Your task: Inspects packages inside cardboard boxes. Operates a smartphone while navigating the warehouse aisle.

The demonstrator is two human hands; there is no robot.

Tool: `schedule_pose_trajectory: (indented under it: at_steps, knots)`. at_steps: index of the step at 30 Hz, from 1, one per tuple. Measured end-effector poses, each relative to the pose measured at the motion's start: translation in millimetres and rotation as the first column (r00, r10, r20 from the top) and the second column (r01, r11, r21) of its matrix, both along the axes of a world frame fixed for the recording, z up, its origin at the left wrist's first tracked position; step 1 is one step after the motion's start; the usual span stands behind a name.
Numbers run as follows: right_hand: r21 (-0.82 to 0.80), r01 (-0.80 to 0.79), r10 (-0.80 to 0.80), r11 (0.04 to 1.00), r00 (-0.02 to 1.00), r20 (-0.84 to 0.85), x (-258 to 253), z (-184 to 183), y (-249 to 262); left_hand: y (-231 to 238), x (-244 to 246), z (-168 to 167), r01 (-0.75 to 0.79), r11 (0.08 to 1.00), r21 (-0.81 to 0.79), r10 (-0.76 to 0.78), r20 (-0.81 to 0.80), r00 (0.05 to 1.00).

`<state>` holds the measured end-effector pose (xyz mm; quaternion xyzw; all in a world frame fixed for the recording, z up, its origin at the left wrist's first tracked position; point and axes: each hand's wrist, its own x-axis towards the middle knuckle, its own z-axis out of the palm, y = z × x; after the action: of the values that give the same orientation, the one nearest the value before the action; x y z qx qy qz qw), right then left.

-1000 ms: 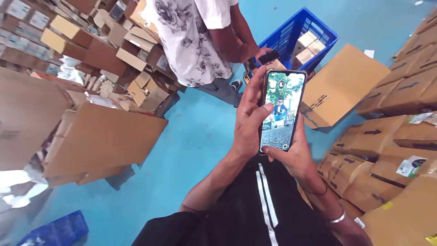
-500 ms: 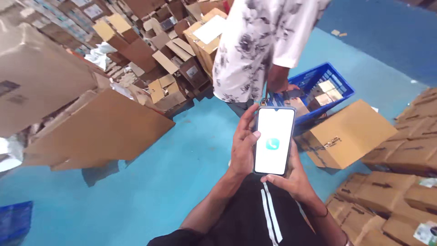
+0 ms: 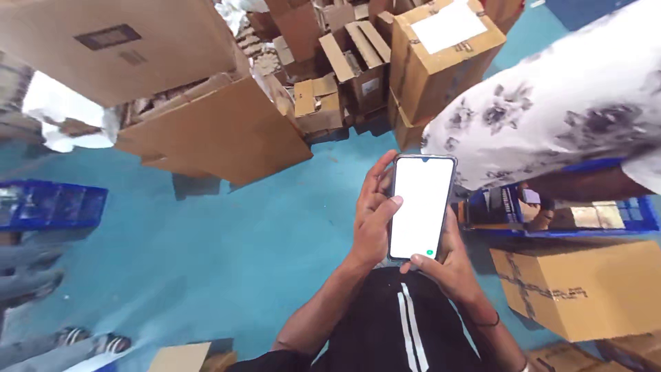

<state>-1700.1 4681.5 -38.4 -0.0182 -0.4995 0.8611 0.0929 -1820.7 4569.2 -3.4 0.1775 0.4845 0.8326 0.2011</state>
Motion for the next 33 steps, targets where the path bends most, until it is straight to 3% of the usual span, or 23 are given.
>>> schedule_pose_trajectory:
  at_steps: [5, 8, 14, 19, 33]
  knots:
    - [0.018, -0.109, 0.109, 0.994, 0.994, -0.007, -79.4, -8.1, 0.5, -12.2, -68.0, -6.9, -0.104, 0.995, -0.011, 0.104, -0.014, 0.994]
    - [-0.076, -0.144, 0.147, 0.987, 0.988, 0.035, -132.0, -14.1, 10.6, -7.1, -117.7, -11.8, -0.115, 0.992, -0.044, 0.114, -0.019, 0.993]
    - [-0.143, -0.038, 0.064, 0.989, 0.981, 0.182, -242.4, -15.4, 41.2, 28.3, -219.9, -12.4, -0.098, 0.988, -0.115, 0.098, -0.002, 0.995]
    - [-0.144, -0.047, 0.065, 0.988, 0.990, 0.127, -310.0, -9.7, 70.7, 59.7, -293.4, -4.5, -0.087, 0.988, -0.125, 0.086, -0.012, 0.996]
    - [-0.057, 0.320, -0.304, 0.946, 0.934, 0.188, -483.3, -11.3, 135.3, 168.3, -510.6, -20.7, 0.322, 0.946, -0.032, -0.319, 0.067, 0.945]
